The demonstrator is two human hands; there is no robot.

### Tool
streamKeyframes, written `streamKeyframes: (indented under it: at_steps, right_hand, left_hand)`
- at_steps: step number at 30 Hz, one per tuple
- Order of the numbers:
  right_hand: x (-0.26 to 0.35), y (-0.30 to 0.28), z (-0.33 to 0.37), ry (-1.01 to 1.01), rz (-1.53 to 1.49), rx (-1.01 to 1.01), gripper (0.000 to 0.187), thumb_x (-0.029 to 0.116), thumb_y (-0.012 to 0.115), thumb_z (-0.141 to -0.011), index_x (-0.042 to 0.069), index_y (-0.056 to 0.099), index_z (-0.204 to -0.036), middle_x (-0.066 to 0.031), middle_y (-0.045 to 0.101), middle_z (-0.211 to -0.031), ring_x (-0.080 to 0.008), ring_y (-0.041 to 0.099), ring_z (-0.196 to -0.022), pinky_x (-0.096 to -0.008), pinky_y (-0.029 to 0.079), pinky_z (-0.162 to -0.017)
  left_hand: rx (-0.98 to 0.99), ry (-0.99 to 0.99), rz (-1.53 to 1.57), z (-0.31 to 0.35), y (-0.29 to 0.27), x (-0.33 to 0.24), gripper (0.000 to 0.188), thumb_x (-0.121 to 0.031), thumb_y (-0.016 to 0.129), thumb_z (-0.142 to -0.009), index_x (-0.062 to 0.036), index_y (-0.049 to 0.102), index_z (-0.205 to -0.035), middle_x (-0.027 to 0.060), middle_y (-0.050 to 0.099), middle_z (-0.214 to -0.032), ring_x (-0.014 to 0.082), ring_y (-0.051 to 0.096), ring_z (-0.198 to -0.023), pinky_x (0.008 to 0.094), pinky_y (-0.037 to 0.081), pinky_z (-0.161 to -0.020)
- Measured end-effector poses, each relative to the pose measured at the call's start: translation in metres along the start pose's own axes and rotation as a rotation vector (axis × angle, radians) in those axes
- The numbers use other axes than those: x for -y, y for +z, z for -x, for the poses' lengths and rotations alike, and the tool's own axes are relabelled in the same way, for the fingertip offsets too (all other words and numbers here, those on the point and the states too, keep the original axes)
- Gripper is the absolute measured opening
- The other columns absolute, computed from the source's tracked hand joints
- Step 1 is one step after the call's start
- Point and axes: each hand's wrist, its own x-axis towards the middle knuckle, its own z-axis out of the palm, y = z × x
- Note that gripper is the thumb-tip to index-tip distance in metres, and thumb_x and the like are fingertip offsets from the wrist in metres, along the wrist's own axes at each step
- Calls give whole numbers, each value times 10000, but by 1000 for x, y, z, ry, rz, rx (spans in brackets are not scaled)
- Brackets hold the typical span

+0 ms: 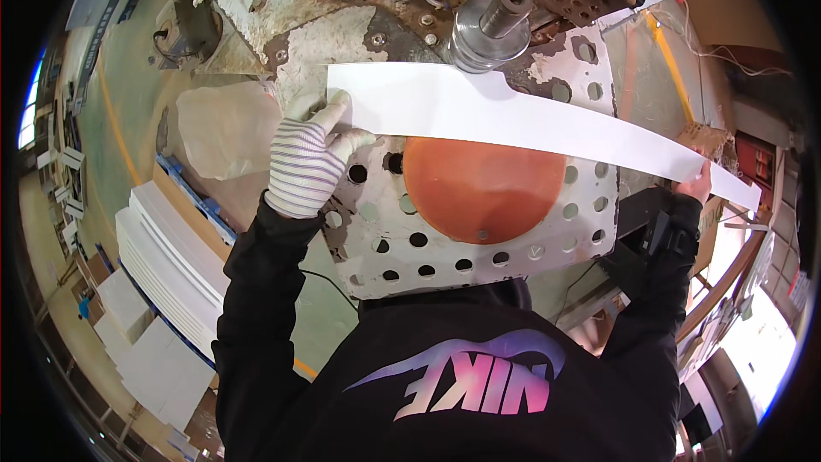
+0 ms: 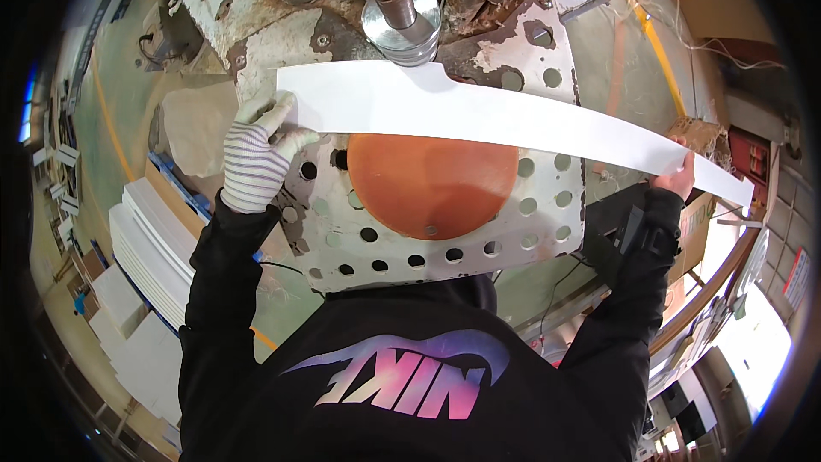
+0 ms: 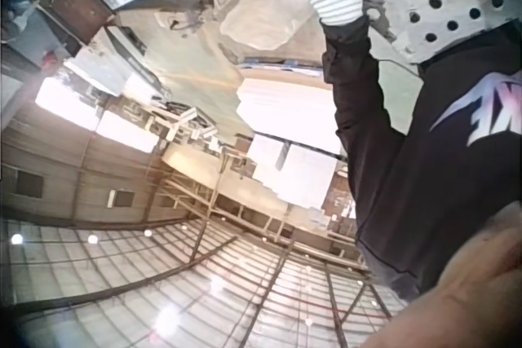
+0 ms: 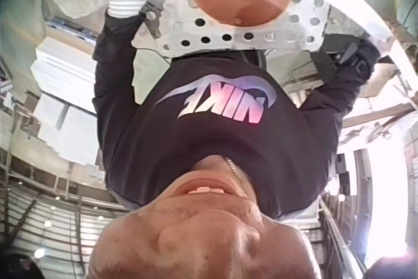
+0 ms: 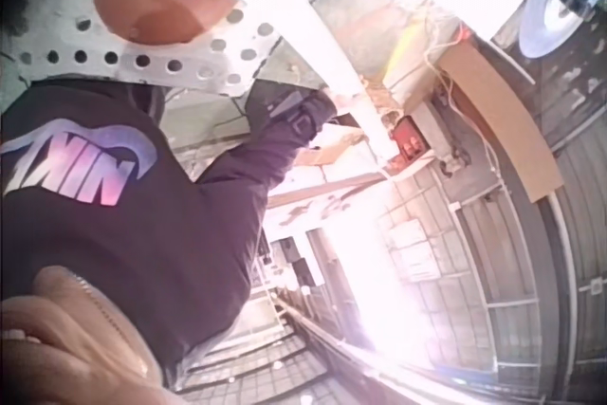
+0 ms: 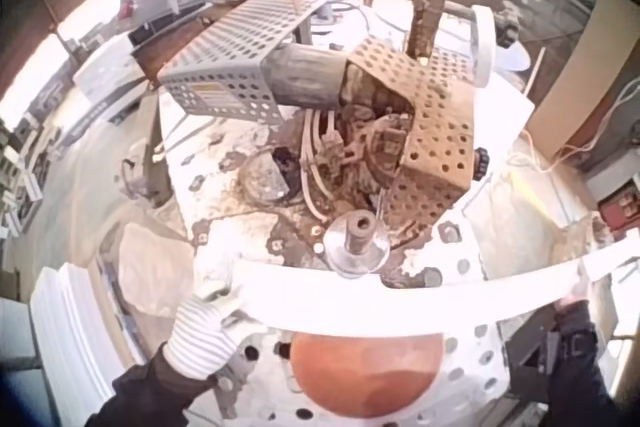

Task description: Trimming excess edge banding from a wood panel and using a heat gun to smooth the finish.

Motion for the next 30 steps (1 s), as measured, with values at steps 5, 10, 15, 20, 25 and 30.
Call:
streamKeyframes:
  at_steps: [5,10,15,20,25,30]
  right_hand:
    - [-20,29,21,-43,87,-57,336,286,446,-1022,8,597,-1136,-123,656,-1103,-269,614,-1071,-422,470,-1011]
    - [-24,39,21,-7,35,47,357,296,429,-1030,6,595,-1155,-123,654,-1105,-266,615,-1079,-420,473,-1012]
    - [-37,75,29,0,46,-98,355,295,430,-1032,7,591,-1161,-121,650,-1120,-266,616,-1080,-426,473,-1014]
    - [-42,94,18,2,49,-53,363,297,432,-1032,3,583,-1181,-116,649,-1126,-266,611,-1092,-428,470,-1019]
    - [-52,114,16,-21,83,-62,366,294,436,-1031,-3,573,-1195,-121,636,-1152,-269,600,-1107,-430,465,-1025]
    - [-65,133,34,-27,74,-50,381,295,425,-1037,-16,563,-1210,-132,621,-1173,-277,590,-1112,-433,453,-1038]
  left_hand:
    - [-24,36,1,3,-7,14,542,-102,832,-737,19,620,-1221,172,590,-1145,242,683,-821,340,557,-707]
    - [-7,-88,3,9,-9,24,536,-127,834,-735,-36,648,-1230,126,587,-1130,216,634,-935,310,549,-749]
    - [-79,33,-49,15,-13,36,534,-102,832,-727,-21,640,-1219,120,568,-1099,207,630,-873,306,549,-716]
    - [-64,1,-56,14,-16,42,506,-97,823,-740,-8,638,-1202,133,562,-1110,220,627,-902,307,549,-703]
    - [-119,194,-424,4,-33,28,518,-209,848,-678,-32,666,-1130,102,584,-1096,275,595,-970,404,487,-841]
    - [-78,274,-360,-6,-26,14,392,-230,835,-671,-71,671,-990,80,602,-1036,277,586,-958,411,468,-840]
